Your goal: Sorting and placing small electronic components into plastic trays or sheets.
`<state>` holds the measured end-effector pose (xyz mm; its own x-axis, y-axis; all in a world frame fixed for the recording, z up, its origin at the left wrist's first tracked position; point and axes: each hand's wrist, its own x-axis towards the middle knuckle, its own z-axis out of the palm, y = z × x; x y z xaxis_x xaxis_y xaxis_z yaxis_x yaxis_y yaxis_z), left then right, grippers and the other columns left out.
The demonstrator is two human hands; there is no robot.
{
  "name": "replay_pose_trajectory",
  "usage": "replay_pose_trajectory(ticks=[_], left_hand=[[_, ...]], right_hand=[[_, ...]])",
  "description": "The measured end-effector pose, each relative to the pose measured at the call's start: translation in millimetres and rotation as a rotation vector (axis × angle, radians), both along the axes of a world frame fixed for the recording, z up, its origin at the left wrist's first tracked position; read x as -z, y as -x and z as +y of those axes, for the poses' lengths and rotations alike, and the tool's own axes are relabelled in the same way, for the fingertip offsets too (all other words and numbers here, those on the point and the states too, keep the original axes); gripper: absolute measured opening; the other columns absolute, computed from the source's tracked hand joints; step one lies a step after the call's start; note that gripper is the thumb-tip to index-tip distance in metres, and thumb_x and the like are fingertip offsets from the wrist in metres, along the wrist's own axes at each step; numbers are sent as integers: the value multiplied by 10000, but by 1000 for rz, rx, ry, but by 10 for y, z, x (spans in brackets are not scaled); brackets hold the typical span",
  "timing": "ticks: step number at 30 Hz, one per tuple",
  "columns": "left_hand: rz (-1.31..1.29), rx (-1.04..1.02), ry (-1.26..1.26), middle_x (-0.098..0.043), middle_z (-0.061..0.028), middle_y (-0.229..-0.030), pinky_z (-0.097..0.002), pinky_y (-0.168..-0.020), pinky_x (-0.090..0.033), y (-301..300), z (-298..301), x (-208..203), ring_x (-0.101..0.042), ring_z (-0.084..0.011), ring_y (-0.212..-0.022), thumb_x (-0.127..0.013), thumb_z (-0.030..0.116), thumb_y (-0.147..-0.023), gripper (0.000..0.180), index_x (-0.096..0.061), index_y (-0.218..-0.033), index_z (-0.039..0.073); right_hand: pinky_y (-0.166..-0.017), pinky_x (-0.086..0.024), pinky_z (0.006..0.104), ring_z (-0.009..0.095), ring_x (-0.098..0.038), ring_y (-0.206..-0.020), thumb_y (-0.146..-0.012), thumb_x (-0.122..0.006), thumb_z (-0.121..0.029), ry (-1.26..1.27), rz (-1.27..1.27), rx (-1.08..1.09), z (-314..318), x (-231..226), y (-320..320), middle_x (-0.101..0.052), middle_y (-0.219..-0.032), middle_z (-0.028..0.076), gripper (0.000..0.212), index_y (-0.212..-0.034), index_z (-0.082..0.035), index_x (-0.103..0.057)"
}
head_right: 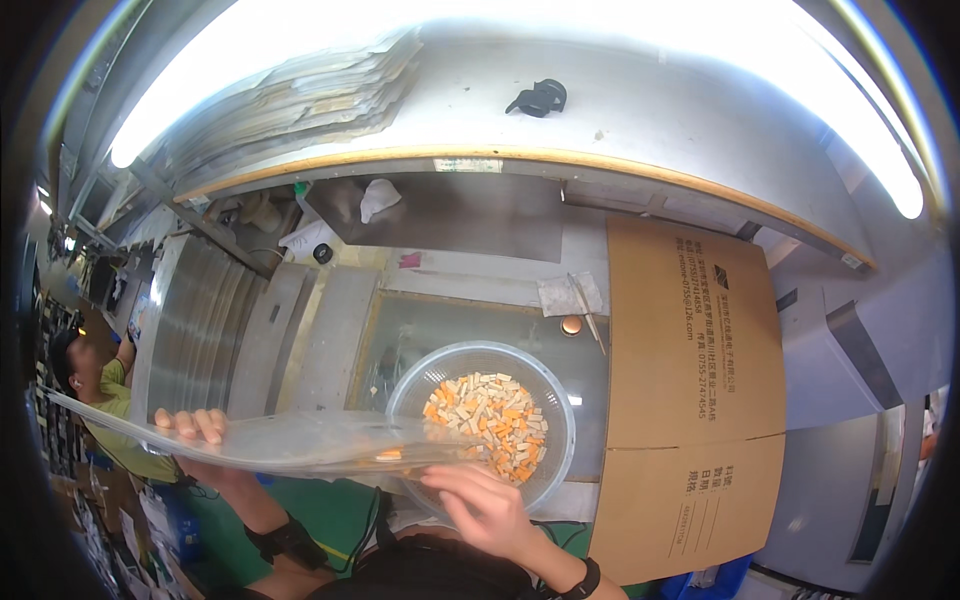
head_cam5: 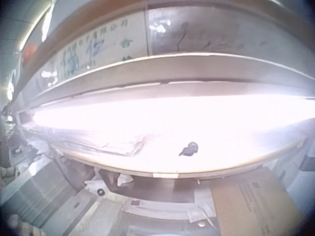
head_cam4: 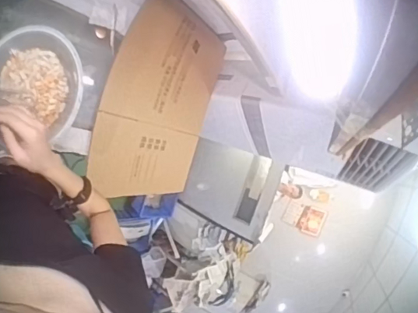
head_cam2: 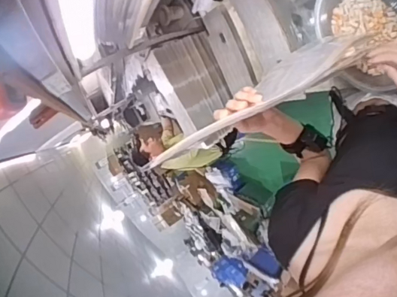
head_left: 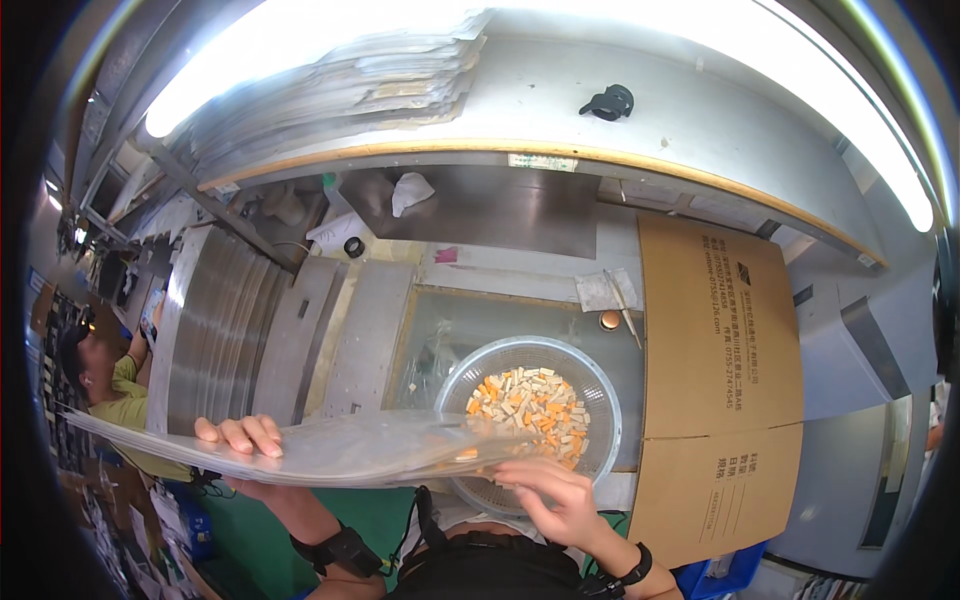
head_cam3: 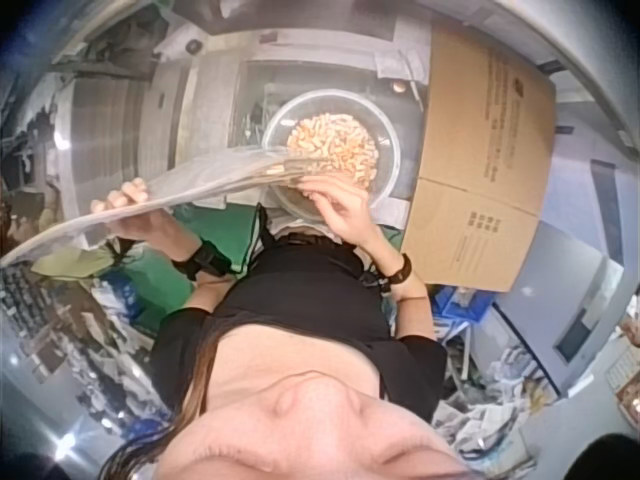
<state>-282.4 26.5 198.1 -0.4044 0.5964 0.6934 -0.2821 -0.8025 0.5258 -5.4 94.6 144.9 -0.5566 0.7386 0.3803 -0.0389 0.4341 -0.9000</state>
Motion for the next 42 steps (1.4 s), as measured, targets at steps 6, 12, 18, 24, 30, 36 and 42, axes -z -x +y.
replay_pose_trajectory(ticks=[6, 12, 18, 24, 30, 36, 42], left_hand=[[45, -17, 26, -543, -163, -753, -326, -539, -374, -17, 28, 13, -490, -257, -534, -338, 159, -850, 116, -385, -874, 55], [-40, -59, 13, -546, -166, -705, -357, -533, -424, -26, 20, 15, -523, -279, -513, -349, 195, -843, 133, -356, -838, 62], [-6, 10, -15, -542, -174, -734, -360, -550, -420, 25, 16, 47, -529, -290, -536, -364, 209, -837, 185, -386, -904, 37], [97, 9, -13, -521, -119, -704, -282, -506, -351, 47, 18, 46, -457, -203, -504, -376, 208, -842, 160, -387, -920, 68], [89, 4, -14, -525, -118, -710, -279, -507, -351, 32, 14, 35, -457, -198, -502, -387, 204, -838, 170, -393, -936, 65], [134, 58, -58, -536, -156, -743, -333, -550, -394, 120, 11, 76, -508, -258, -547, -387, 224, -831, 214, -395, -940, 39], [122, 128, -100, -542, -198, -778, -395, -587, -430, 141, 28, 114, -549, -319, -585, -343, 260, -840, 269, -391, -950, 19]], right_hand=[[-697, -455, 284, 212, -575, -803, -728, -452, 13, 467, -32, 6, -82, -2, 39, -562, -920, 142, 183, -884, 29, -544], [-723, -437, 311, 231, -584, -766, -699, -461, 51, 193, 3, -1, -53, 8, -12, -576, -868, 160, 167, -842, 41, -547], [-712, -431, 306, 240, -555, -803, -623, -515, 60, -11, 157, -60, -1, -35, -39, -580, -883, 122, 192, -803, 19, -571], [-728, -422, 338, 255, -556, -806, -657, -504, 13, 4, 131, -80, -16, -25, -17, -577, -873, 155, 154, -798, 26, -565], [-742, -416, 333, 260, -551, -828, -669, -499, 5, -35, 121, -62, -4, -47, -35, -576, -883, 146, 162, -815, 30, -565], [-743, -413, 315, 245, -554, -818, -695, -485, -1, 28, 17, -75, -36, -56, 2, -574, -874, 149, 212, -895, 34, -544], [-727, -418, 279, 236, -561, -795, -726, -466, -16, 285, -79, -92, -82, -57, -1, -573, -857, 151, 282, -1002, 35, -488]])
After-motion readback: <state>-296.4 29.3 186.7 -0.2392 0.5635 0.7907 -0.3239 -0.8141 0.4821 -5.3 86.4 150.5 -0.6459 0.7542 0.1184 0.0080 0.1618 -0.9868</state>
